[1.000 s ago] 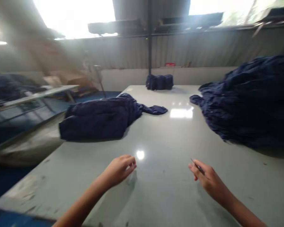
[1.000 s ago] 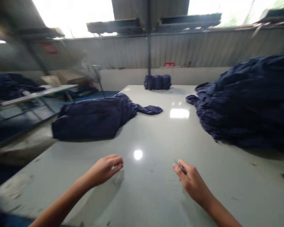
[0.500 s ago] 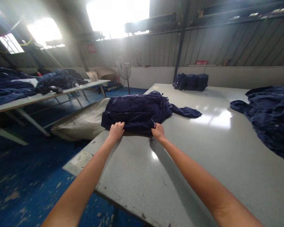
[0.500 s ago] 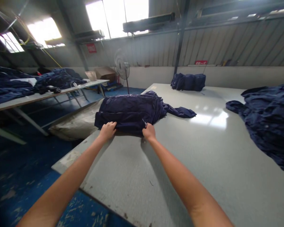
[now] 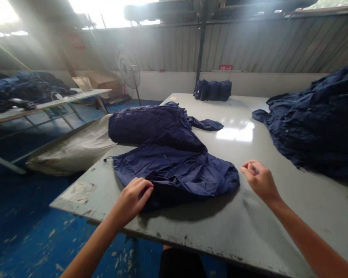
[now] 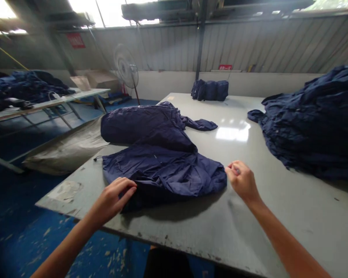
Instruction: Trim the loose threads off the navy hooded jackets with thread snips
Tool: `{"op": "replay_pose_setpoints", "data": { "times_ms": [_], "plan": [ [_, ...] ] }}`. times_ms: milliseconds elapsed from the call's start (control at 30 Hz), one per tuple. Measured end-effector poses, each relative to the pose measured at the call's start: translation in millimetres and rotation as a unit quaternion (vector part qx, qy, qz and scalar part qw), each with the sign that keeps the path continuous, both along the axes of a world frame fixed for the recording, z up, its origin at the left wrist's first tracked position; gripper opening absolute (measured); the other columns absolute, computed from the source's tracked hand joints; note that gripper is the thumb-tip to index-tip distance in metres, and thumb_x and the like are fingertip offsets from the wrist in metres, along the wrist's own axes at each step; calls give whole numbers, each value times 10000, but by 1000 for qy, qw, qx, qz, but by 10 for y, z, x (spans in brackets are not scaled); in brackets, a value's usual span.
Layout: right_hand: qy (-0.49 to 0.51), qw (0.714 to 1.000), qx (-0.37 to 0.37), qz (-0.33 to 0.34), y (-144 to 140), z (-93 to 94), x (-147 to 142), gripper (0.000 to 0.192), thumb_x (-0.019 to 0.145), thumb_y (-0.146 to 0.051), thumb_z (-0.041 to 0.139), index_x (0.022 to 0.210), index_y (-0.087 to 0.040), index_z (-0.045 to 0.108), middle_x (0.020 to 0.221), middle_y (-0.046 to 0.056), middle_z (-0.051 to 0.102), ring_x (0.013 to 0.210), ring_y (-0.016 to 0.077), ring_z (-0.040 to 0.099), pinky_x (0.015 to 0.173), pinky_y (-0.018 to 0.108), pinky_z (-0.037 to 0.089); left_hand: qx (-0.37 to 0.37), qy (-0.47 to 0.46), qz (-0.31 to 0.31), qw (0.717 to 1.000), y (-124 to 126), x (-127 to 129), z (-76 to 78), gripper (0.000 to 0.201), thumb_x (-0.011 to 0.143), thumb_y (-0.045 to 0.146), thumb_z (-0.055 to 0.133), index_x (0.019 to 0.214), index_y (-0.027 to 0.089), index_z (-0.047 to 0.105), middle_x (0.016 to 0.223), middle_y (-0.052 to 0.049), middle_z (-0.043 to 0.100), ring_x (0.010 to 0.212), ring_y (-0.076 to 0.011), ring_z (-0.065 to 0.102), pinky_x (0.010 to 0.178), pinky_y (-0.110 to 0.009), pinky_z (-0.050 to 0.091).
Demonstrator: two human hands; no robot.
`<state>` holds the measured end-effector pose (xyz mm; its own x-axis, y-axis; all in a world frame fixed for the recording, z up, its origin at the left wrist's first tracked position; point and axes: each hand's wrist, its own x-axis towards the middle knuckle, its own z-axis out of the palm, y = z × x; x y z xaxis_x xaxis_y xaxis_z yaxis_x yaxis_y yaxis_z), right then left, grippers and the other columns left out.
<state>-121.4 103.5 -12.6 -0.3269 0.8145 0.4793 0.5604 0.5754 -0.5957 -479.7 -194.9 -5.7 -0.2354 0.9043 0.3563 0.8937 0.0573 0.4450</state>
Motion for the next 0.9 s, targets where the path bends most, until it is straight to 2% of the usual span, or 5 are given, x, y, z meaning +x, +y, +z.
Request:
{"op": "replay_pose_setpoints", "data": {
  "times_ms": [233, 400, 567, 733, 900],
  "plan": [
    [-23, 941, 19, 337, -1517, -109, -514, 327, 1057, -255, 565, 743, -221, 649, 1558, 114, 612, 1495, 357, 455, 1185, 606, 438, -58, 67, 147, 985, 330, -156, -264, 401, 1005, 492, 502, 1201, 198, 692, 1096, -151, 712, 1068, -365, 645, 963, -522, 531],
    [-82, 930, -6, 357, -524, -332, -333, 217, 910, -210, 719, 697, -239, 743, 1098, 68, 840, 1186, 325, 725, 1061, 555, 543, -112, 90, 80, 986, 290, 1129, -398, 485, 1026, 554, 507, 1290, 194, 696, 1107, -200, 742, 1036, -379, 687, 857, -487, 590],
    [13, 990, 14, 142, 716, 143, 727, 331, 1008, -316, 533, 812, -210, 777, 1070, 145, 817, 1135, 347, 719, 1044, 557, 524, -100, -22, -247, 963, 288, 2183, -44, 382, 1085, 426, 528, 1437, 296, 599, 1310, -84, 739, 1170, -235, 706, 961, -315, 591],
    [29, 999, -3, 38, 84, 317, 1410, 393, 1091, -394, 462, 1008, -199, 793, 1003, 104, 791, 998, 278, 743, 935, 413, 565, -31, 13, -127, 991, 401, 1950, -71, 212, 1095, 291, 519, 1212, 238, 688, 1166, -78, 734, 1099, -260, 669, 968, -397, 549],
    [-177, 972, -14, 156, -696, -432, 1354, 352, 1082, -295, 479, 1272, -176, 750, 1438, 187, 691, 1361, 385, 609, 1097, 589, 502, -57, 42, -93, 993, 330, 1555, -430, 229, 1067, 322, 592, 1259, 243, 690, 1327, -86, 681, 1257, -297, 596, 1086, -471, 500]
  ]
}}
